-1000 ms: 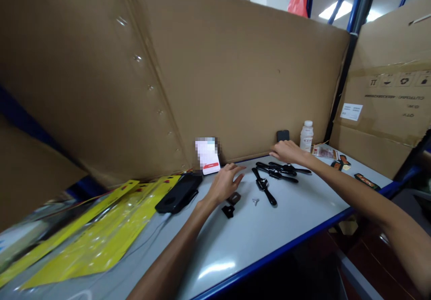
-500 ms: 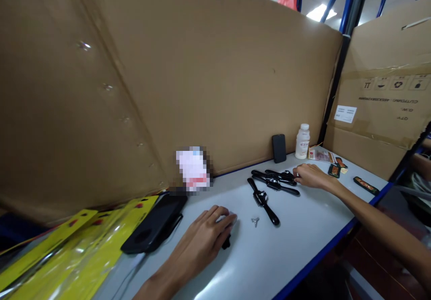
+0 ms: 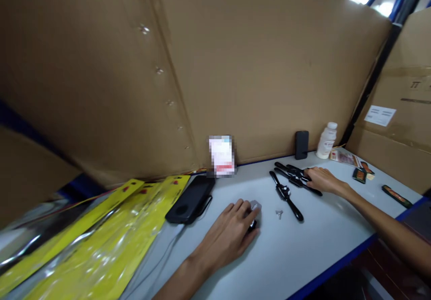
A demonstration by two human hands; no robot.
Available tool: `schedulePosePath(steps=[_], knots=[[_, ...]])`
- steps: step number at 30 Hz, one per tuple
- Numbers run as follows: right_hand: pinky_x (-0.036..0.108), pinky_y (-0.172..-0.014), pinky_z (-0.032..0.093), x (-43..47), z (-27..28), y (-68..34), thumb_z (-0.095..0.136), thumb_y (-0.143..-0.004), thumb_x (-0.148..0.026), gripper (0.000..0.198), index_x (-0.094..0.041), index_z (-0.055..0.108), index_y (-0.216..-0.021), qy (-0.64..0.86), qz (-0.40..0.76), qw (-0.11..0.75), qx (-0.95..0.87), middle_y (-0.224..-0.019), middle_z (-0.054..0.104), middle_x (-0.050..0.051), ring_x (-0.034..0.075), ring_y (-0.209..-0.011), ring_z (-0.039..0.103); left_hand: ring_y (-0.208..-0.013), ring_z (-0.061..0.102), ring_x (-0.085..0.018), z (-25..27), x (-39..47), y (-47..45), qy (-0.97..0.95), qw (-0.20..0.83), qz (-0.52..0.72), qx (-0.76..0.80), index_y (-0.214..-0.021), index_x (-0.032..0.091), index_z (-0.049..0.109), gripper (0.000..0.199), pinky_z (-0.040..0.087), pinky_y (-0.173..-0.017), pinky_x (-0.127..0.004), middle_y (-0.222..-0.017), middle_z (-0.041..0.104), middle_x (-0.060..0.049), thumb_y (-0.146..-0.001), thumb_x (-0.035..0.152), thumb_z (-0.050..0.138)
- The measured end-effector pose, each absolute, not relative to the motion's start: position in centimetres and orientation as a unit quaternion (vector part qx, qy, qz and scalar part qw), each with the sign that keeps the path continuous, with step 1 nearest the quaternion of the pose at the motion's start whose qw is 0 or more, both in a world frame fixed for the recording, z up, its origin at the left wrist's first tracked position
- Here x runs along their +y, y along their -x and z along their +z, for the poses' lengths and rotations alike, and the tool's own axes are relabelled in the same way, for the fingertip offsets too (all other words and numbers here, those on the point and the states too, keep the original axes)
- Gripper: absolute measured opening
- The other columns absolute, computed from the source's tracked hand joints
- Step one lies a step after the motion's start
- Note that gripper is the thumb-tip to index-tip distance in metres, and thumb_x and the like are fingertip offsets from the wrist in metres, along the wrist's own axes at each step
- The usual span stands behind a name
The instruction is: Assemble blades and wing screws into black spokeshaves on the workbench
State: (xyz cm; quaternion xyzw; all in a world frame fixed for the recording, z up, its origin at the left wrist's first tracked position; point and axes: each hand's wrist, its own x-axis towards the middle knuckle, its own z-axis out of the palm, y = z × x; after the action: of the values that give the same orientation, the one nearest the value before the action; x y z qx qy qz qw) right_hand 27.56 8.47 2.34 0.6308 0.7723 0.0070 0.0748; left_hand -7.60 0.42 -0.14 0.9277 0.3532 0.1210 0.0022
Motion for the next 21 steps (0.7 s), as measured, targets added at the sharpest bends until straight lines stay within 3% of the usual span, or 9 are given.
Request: schedulePosePath(steps=[5,9,12,15,17,19,21], knots=[[0.025,-0.063,0.037,9.6,2.9,-28.0,0.06,-0.08,-0.019,0.009,-0.018,0.068,-0.084,-0.622,-0.042,0.081,0.778,-0.084,0.072,0.006,0.021,-0.078,0.066,-0.11,0.056,-0.029,-0.5,0.9,8.3,-0.923,0.028,0.126,0.362,-0.142,0.021,0.045,0.051,0.047,-0.095,-0.046,-0.124,0.059,-0.012,-0.097,0.043,0.055],[0.028,-0.069,0.037,8.9,3.4,-28.0,0.057,-0.083,-0.015,0.009,-0.016,0.065,-0.084,-0.641,-0.029,0.042,0.766,-0.091,0.071,0.012,0.025,-0.087,0.066,-0.121,0.052,-0.031,-1.1,1.4,8.9,-0.924,0.039,0.134,0.356,-0.149,0.018,0.036,0.065,0.043,-0.103,-0.047,-0.134,0.056,-0.014,-0.097,0.053,0.053],[0.031,-0.072,0.039,7.9,4.0,-27.6,0.051,-0.09,-0.02,0.013,-0.015,0.062,-0.09,-0.656,-0.021,-0.007,0.754,-0.094,0.07,0.017,0.03,-0.093,0.065,-0.121,0.052,-0.031,-1.1,1.6,9.2,-0.92,0.043,0.142,0.362,-0.148,0.019,0.039,0.063,0.044,-0.102,-0.047,-0.133,0.057,-0.014,-0.097,0.056,0.05],[0.031,-0.072,0.043,6.9,4.4,-26.4,0.047,-0.094,-0.029,0.015,-0.018,0.056,-0.092,-0.642,-0.054,-0.053,0.763,-0.093,0.069,0.012,0.026,-0.091,0.065,-0.111,0.055,-0.029,-0.8,1.7,9.3,-0.916,0.05,0.153,0.368,-0.138,0.021,0.05,0.052,0.046,-0.097,-0.046,-0.125,0.06,-0.012,-0.097,0.055,0.05],[0.027,-0.064,0.045,6.2,4.2,-24.8,0.045,-0.096,-0.036,0.017,-0.021,0.05,-0.09,-0.608,-0.125,-0.075,0.781,-0.086,0.068,0.004,0.019,-0.077,0.065,-0.107,0.056,-0.027,-0.6,1.7,9.3,-0.914,0.053,0.16,0.368,-0.132,0.023,0.054,0.046,0.047,-0.094,-0.045,-0.121,0.06,-0.011,-0.097,0.052,0.051],[0.025,-0.052,0.045,5.6,3.5,-22.6,0.042,-0.098,-0.044,0.023,-0.023,0.044,-0.091,-0.518,-0.348,-0.149,0.768,-0.085,0.067,0.003,0.016,-0.065,0.061,-0.106,0.056,-0.027,-0.6,1.7,9.2,-0.913,0.054,0.164,0.37,-0.133,0.023,0.054,0.041,0.048,-0.093,-0.044,-0.12,0.06,-0.011,-0.099,0.047,0.051],[0.024,-0.044,0.044,5.2,2.6,-20.3,0.043,-0.097,-0.047,0.025,-0.023,0.041,-0.09,-0.463,-0.456,-0.177,0.739,-0.09,0.067,0.004,0.012,-0.052,0.056,-0.105,0.056,-0.026,-0.8,1.6,8.9,-0.912,0.054,0.166,0.37,-0.135,0.023,0.053,0.039,0.049,-0.091,-0.044,-0.119,0.06,-0.01,-0.1,0.042,0.05]])
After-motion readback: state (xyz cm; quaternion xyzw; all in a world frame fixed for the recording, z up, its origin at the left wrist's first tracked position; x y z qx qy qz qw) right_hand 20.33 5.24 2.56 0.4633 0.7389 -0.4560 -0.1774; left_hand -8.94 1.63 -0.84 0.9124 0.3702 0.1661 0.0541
